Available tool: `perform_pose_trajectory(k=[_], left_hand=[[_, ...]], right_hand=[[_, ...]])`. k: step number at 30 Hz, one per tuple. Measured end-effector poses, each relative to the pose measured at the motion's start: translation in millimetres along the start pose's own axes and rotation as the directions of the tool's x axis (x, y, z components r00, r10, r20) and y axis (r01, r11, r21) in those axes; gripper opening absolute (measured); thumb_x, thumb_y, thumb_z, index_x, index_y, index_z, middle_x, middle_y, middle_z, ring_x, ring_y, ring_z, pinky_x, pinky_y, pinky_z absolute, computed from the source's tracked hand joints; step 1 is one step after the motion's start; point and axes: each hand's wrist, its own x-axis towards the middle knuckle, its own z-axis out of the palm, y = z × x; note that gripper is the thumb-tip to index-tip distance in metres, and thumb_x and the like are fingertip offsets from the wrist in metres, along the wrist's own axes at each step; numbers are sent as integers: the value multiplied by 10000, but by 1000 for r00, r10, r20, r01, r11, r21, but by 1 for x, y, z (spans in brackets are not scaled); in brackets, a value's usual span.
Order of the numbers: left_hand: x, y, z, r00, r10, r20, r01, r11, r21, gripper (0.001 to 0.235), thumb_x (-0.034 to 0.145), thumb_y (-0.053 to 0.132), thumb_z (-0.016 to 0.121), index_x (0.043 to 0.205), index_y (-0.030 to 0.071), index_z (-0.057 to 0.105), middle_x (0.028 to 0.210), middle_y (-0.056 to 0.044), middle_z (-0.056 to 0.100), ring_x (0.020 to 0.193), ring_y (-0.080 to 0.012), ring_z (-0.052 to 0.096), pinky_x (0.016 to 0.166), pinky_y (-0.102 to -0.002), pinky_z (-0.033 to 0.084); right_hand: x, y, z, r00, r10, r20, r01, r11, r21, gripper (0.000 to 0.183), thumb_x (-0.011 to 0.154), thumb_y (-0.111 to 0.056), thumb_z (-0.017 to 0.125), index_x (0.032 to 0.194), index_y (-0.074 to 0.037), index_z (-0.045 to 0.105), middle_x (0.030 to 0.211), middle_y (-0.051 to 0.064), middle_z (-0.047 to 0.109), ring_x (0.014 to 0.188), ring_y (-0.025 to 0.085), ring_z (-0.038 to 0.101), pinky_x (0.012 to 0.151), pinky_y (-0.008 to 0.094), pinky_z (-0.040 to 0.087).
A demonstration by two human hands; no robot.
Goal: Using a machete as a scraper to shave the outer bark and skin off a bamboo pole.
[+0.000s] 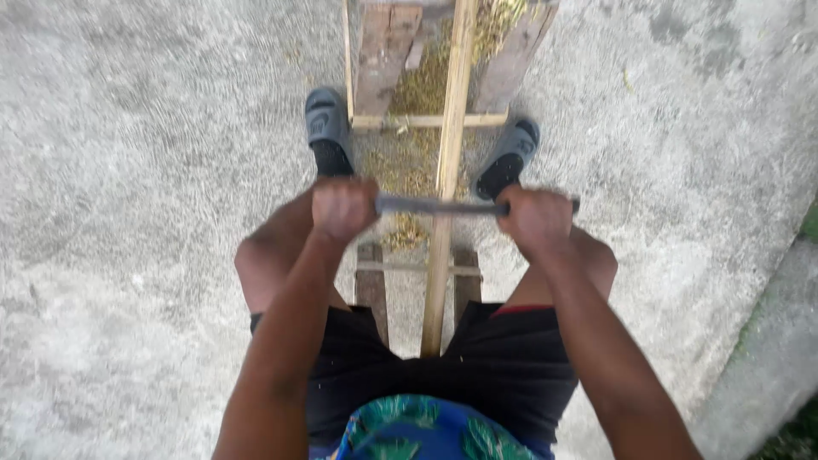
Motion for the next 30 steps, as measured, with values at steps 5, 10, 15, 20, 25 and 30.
perform_pose_trajectory(k=[5, 10, 15, 20, 25, 30], left_hand=[[18, -7, -7, 997, -19, -73, 18, 1000, -9, 184, 912, 255, 618, 764, 159, 672, 606, -15, 641, 441, -125, 571, 352, -343, 463], [-34, 14, 3, 999, 23, -38, -27, 995, -100, 433, 988, 301, 604, 581, 153, 589, 483, -12, 583, 360, -109, 518, 312, -326, 414], [24, -11, -7, 966, 70, -250, -92, 993, -77, 379, 1006, 312, 611, 669, 142, 629, 552, -34, 635, 395, -129, 563, 325, -345, 448], [37, -9, -25, 999, -11, -52, 9, 999, -45, 205, 902, 226, 600, 713, 155, 639, 577, -22, 651, 418, -126, 590, 343, -341, 475], [-23, 8, -17, 993, 51, 102, -39, 993, -116, 179, 836, 181, 615, 659, 154, 618, 562, 2, 631, 430, -113, 587, 379, -326, 480], [32, -15, -24, 996, 56, -67, -61, 996, -63, 186, 899, 228, 652, 730, 157, 681, 614, -27, 675, 464, -151, 636, 390, -365, 518]], right_hand=[[11, -3, -6, 993, 52, 109, -51, 999, -17, 167, 875, -319, 729, 868, -155, 762, 672, 34, 695, 592, 196, 676, 623, 393, 535], [-42, -5, 17, 946, 140, 291, -122, 989, -80, 208, 930, -349, 718, 913, -143, 746, 689, 23, 680, 594, 172, 682, 604, 374, 562], [18, 3, -5, 992, 43, 119, -47, 998, 37, 154, 880, -329, 747, 872, -176, 766, 705, 24, 692, 653, 202, 683, 672, 413, 543], [23, -6, -17, 985, 110, 133, -113, 994, 9, 171, 918, -330, 734, 906, -162, 760, 688, 34, 679, 619, 204, 676, 651, 404, 547], [-44, -6, 29, 975, 92, 203, -97, 995, 13, 137, 913, -308, 730, 867, -189, 781, 652, 5, 672, 551, 164, 662, 568, 391, 563], [16, -4, 2, 987, 117, 108, -125, 989, 73, 155, 852, -288, 774, 853, -134, 758, 639, 48, 681, 562, 199, 677, 605, 409, 547]])
